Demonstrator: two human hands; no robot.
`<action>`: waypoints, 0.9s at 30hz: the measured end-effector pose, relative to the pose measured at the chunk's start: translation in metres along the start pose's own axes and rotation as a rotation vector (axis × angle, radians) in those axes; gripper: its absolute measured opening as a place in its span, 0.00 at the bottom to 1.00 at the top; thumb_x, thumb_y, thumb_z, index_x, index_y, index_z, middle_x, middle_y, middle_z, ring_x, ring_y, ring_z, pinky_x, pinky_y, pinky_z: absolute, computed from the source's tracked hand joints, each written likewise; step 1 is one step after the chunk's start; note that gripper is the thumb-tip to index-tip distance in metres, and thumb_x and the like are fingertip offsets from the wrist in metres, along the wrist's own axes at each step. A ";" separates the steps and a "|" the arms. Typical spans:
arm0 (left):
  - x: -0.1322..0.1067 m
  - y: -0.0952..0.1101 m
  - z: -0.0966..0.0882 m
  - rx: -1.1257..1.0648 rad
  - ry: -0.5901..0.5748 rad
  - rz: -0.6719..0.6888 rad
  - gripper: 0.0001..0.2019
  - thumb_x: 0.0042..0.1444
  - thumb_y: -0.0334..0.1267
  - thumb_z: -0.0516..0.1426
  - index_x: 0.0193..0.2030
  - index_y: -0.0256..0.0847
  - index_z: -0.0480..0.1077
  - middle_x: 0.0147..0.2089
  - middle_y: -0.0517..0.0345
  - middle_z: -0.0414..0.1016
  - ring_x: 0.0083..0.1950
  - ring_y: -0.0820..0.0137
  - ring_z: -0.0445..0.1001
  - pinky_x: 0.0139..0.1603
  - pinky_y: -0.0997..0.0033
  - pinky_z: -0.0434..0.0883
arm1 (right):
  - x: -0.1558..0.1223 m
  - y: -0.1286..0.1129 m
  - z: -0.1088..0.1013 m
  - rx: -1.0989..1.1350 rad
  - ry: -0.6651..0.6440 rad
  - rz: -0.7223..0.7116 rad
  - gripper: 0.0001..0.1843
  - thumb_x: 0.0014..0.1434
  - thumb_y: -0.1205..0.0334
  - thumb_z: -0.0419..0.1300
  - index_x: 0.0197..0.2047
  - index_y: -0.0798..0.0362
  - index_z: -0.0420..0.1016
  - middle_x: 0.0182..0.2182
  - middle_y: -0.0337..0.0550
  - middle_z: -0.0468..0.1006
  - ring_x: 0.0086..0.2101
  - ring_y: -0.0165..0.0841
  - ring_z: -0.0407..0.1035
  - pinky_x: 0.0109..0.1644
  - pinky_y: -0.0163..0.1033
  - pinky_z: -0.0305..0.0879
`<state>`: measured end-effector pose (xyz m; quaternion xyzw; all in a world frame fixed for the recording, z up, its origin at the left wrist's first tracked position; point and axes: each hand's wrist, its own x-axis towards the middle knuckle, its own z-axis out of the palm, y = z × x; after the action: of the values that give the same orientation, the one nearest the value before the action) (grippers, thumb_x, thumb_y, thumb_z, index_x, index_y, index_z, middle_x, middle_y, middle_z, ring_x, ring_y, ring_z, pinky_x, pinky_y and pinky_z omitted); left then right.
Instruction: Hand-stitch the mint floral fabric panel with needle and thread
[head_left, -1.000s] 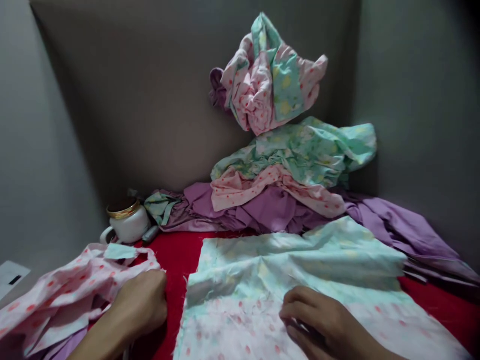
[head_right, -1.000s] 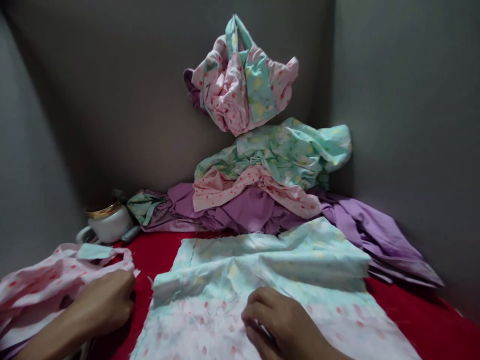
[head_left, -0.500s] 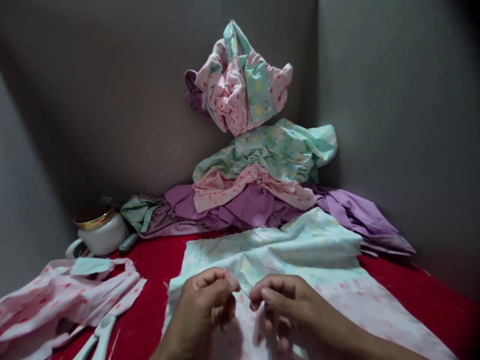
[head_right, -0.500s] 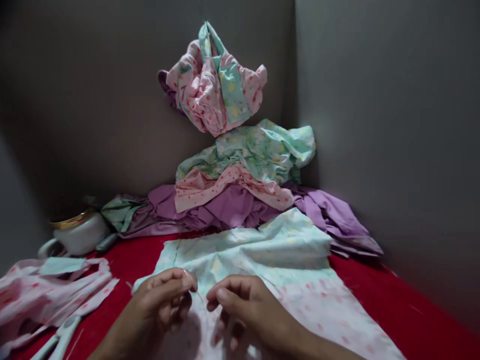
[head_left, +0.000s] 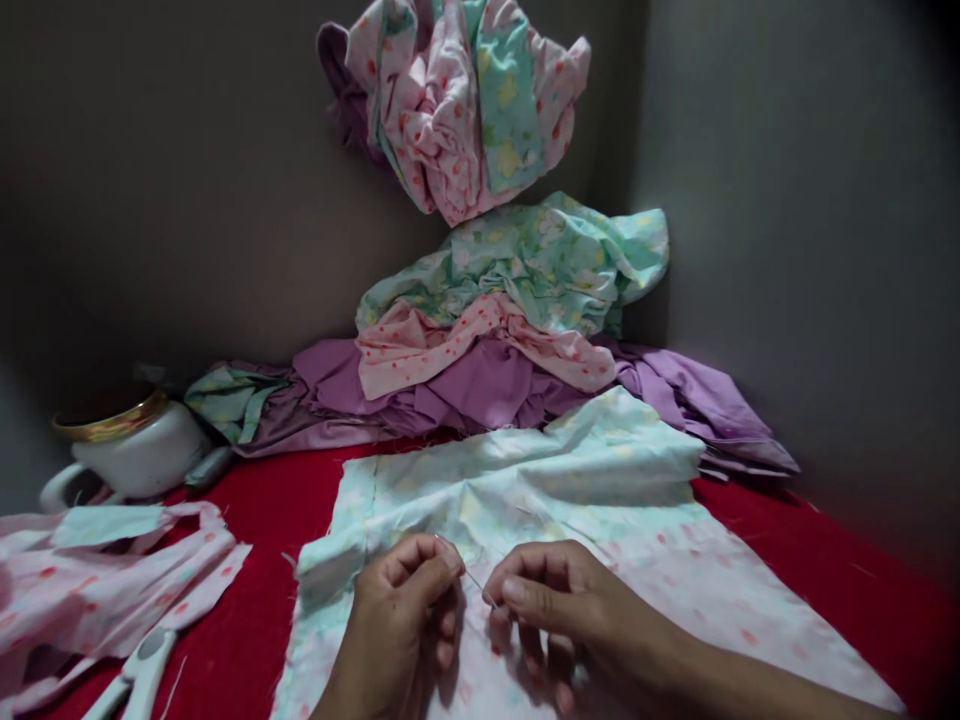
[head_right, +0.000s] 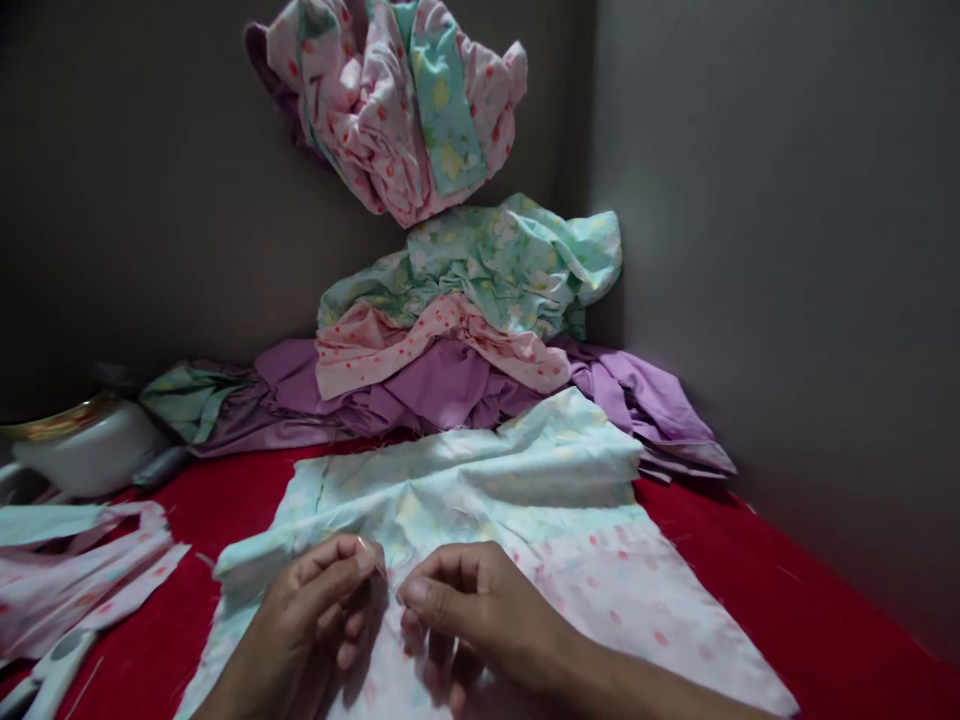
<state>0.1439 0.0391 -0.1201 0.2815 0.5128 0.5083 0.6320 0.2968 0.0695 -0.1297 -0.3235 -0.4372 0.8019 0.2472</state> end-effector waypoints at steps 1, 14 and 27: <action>0.000 -0.001 0.000 0.012 -0.005 0.011 0.09 0.49 0.38 0.56 0.23 0.38 0.63 0.15 0.66 0.58 0.15 0.81 0.52 0.15 0.81 0.49 | 0.001 -0.001 0.000 -0.013 0.017 -0.004 0.18 0.47 0.52 0.63 0.32 0.61 0.69 0.24 0.43 0.72 0.16 0.22 0.63 0.13 0.24 0.58; -0.001 -0.002 0.001 0.071 -0.048 0.053 0.08 0.50 0.36 0.55 0.22 0.37 0.63 0.14 0.67 0.57 0.16 0.80 0.52 0.16 0.80 0.51 | 0.001 -0.007 0.008 -0.120 0.089 0.023 0.10 0.44 0.60 0.62 0.25 0.60 0.69 0.18 0.40 0.71 0.14 0.21 0.60 0.12 0.24 0.55; -0.004 -0.002 0.003 0.040 -0.002 0.037 0.08 0.49 0.35 0.55 0.22 0.38 0.62 0.14 0.67 0.57 0.15 0.80 0.52 0.15 0.81 0.51 | 0.003 -0.008 0.007 -0.012 0.117 -0.012 0.03 0.40 0.66 0.52 0.20 0.56 0.64 0.13 0.37 0.68 0.11 0.23 0.59 0.11 0.25 0.51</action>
<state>0.1474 0.0353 -0.1192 0.3041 0.5168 0.5093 0.6173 0.2911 0.0717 -0.1205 -0.3685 -0.4286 0.7776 0.2752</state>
